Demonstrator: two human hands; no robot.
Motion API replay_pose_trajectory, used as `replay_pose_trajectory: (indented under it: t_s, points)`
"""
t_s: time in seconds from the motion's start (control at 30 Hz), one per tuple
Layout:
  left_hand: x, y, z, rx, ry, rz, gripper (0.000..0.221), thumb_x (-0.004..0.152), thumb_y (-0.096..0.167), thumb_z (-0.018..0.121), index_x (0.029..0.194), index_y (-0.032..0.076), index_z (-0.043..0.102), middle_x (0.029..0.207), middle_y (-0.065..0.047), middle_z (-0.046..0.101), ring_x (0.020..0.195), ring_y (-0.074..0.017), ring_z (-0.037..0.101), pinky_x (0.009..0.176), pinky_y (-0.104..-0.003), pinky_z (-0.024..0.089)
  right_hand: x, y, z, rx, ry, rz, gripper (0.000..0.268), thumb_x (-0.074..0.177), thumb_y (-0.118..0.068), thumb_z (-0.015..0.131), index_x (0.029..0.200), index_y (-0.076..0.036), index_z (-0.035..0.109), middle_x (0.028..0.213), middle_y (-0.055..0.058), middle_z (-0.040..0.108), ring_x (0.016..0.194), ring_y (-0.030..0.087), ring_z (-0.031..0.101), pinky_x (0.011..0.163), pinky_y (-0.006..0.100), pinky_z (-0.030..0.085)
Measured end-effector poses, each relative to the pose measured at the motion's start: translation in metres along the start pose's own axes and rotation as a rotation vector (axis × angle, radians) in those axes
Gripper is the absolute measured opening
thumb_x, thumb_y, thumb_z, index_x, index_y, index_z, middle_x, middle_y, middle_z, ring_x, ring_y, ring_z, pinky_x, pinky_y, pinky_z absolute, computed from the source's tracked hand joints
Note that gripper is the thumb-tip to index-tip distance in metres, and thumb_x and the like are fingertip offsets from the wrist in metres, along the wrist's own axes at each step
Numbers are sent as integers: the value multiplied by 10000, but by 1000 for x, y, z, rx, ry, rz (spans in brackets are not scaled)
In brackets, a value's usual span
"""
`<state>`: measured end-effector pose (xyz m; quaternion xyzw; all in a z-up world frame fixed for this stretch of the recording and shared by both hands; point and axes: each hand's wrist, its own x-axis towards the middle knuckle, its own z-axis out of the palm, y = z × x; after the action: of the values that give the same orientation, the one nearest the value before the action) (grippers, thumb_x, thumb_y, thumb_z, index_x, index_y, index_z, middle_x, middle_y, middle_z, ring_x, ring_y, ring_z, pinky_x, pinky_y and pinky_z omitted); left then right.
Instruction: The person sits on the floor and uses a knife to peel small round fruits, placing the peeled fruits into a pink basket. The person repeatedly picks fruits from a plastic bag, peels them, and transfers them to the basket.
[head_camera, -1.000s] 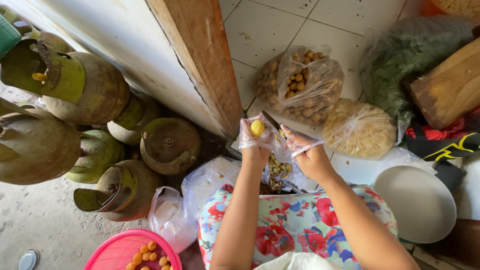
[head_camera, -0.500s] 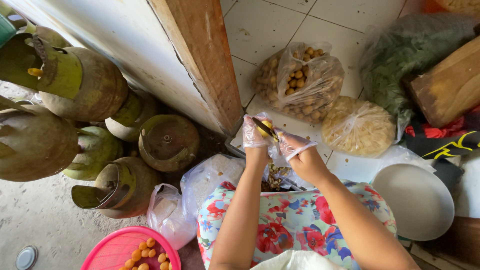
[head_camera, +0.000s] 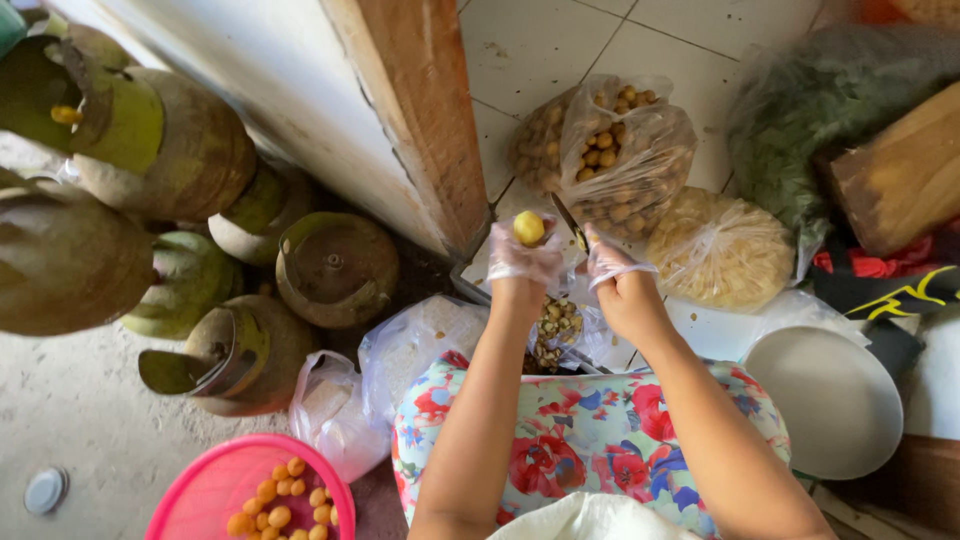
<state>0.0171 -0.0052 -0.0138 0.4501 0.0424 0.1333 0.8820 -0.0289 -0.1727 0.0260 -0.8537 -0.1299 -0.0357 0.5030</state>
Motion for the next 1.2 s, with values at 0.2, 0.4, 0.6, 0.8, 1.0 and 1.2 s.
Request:
replay_pose_trajectory:
  t_s: [0.2, 0.4, 0.6, 0.8, 1.0, 1.2]
  points:
    - [6, -34, -29, 1190, 272, 454, 334, 675, 122, 814, 960, 29, 668, 907, -222, 651, 866, -422, 629, 730, -499, 500, 12, 74, 5, -499, -271, -28, 208, 885, -36, 615, 1086, -33, 672, 967, 302, 688, 910, 437, 656, 739, 487, 502]
    - [3, 2, -29, 648, 344, 249, 238, 870, 219, 713, 1013, 39, 656, 994, -181, 661, 924, -352, 666, 791, -473, 542, 26, 87, 0, -522, -235, -224, 124, 1124, -76, 593, 1075, 2, 676, 858, 256, 656, 754, 373, 632, 748, 479, 483]
    - [-77, 85, -138, 1157, 570, 1005, 400, 907, 52, 645, 1294, -4, 563, 1272, -191, 621, 1239, -383, 579, 1103, -426, 457, 7, 78, 14, -403, -335, -331, 354, 1057, -141, 629, 1365, 30, 659, 1082, 261, 701, 1059, 359, 699, 917, 412, 522]
    - [-194, 112, -327, 1416, 943, 632, 383, 860, 65, 690, 1221, 0, 581, 1219, -179, 619, 1200, -362, 574, 1107, -452, 439, 16, 102, 26, -424, -403, -329, 336, 1098, -178, 634, 1372, 15, 645, 1070, 233, 726, 1055, 332, 710, 938, 414, 526]
    - [-309, 125, -460, 1380, 1327, 260, 363, 855, 43, 684, 1197, 17, 567, 1181, -155, 604, 1150, -325, 568, 1058, -427, 450, 13, 116, 21, -507, -386, -246, 325, 1074, -193, 636, 1356, -33, 650, 1042, 237, 724, 972, 340, 713, 886, 441, 530]
    - [-423, 127, -530, 1129, 1900, 123, 346, 850, 22, 678, 1173, 33, 554, 1144, -132, 589, 1100, -288, 561, 1009, -402, 461, 8, 111, 21, -553, -362, -288, 326, 1084, -214, 661, 1341, -14, 650, 1059, 248, 717, 1008, 352, 709, 887, 438, 532]
